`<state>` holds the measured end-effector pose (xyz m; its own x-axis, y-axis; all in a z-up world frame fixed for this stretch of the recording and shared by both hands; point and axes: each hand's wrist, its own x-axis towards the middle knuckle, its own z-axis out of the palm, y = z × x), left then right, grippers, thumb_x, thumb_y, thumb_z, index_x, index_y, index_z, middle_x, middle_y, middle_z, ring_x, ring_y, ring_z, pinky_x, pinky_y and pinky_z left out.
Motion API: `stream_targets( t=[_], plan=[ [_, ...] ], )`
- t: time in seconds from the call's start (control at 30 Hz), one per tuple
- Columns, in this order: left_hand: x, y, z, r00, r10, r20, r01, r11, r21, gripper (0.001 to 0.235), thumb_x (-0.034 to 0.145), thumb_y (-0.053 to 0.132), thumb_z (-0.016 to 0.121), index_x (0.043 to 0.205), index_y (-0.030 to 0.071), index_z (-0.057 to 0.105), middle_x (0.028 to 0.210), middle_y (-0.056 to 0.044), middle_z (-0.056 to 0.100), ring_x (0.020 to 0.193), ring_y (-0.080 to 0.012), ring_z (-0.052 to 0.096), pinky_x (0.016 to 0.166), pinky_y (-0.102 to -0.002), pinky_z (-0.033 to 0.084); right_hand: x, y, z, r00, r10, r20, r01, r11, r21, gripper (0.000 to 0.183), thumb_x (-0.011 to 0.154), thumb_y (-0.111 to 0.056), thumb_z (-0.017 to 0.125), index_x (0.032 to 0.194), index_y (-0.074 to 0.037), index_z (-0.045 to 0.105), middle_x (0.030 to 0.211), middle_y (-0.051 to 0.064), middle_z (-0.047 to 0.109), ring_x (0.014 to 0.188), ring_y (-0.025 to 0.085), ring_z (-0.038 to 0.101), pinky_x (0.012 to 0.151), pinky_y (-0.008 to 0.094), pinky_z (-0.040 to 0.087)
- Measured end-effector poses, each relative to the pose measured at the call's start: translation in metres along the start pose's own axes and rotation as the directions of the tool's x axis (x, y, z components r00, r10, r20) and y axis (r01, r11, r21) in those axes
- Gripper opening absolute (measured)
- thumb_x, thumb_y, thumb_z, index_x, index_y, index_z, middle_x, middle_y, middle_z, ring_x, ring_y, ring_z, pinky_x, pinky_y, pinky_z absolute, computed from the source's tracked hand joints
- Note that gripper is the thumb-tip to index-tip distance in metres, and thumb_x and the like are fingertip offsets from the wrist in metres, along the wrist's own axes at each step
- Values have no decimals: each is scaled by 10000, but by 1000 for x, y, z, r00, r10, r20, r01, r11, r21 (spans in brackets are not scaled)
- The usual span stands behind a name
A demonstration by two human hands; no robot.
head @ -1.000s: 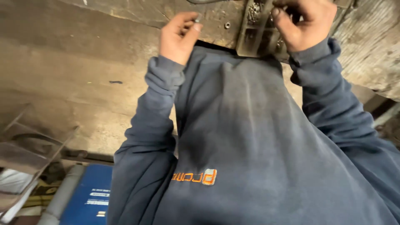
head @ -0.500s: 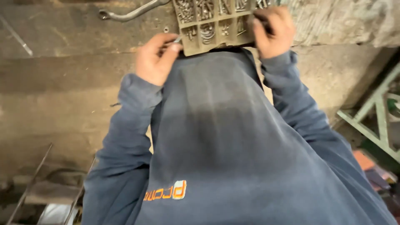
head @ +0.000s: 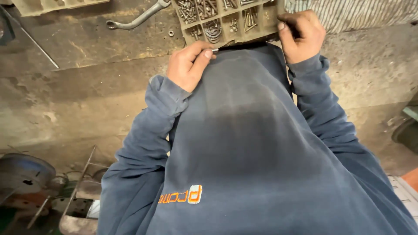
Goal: Sorting and inspecting various bolts and nuts within a compartmented hardware organizer on a workbench.
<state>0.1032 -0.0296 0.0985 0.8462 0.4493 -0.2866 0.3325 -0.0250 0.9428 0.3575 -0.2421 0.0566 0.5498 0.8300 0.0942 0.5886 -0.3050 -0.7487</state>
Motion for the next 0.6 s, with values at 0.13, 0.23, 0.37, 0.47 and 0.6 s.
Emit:
stream_targets(
  t=[0.13,0.23,0.37,0.47,0.6],
  plan=[
    [0,1,3,998,-50,-35,48,998,-46,229,1090,197,548,1107,11,681,927,-103,769,893,-197,771,810,-320,591,6,7,-6,998,-5,57,4,1000,19,153,1034,-26,737,1182,0,763,1028,142,663,918,284,652,810,376,525],
    [-1,5,5,994,-95,-49,93,995,-41,242,1083,207,552,1041,10,685,877,-97,756,849,-180,766,774,-315,587,13,14,-6,996,-29,84,28,999,19,107,1030,-28,738,1129,11,758,1034,139,665,931,290,651,822,378,527],
    [-5,2,9,988,-129,-86,125,991,-47,253,1076,217,561,1001,9,685,847,-94,749,822,-176,767,747,-310,582,26,15,-6,992,-94,81,89,994,63,103,1044,-27,738,1134,22,749,1041,146,661,946,296,653,847,388,533],
    [-5,1,8,985,-127,-120,121,991,-55,243,1079,210,566,1011,11,688,846,-92,748,815,-177,759,750,-308,579,36,12,-6,988,-99,119,93,994,53,90,1057,-29,729,1135,11,751,1026,144,680,981,291,668,866,379,538],
    [-7,-1,6,974,-123,-193,107,990,-88,191,1042,159,618,1146,15,687,899,-89,758,861,-151,752,785,-299,583,59,-5,0,979,-136,154,128,990,62,130,1041,-42,710,1154,8,751,1036,149,676,950,298,665,844,372,538]
  ],
)
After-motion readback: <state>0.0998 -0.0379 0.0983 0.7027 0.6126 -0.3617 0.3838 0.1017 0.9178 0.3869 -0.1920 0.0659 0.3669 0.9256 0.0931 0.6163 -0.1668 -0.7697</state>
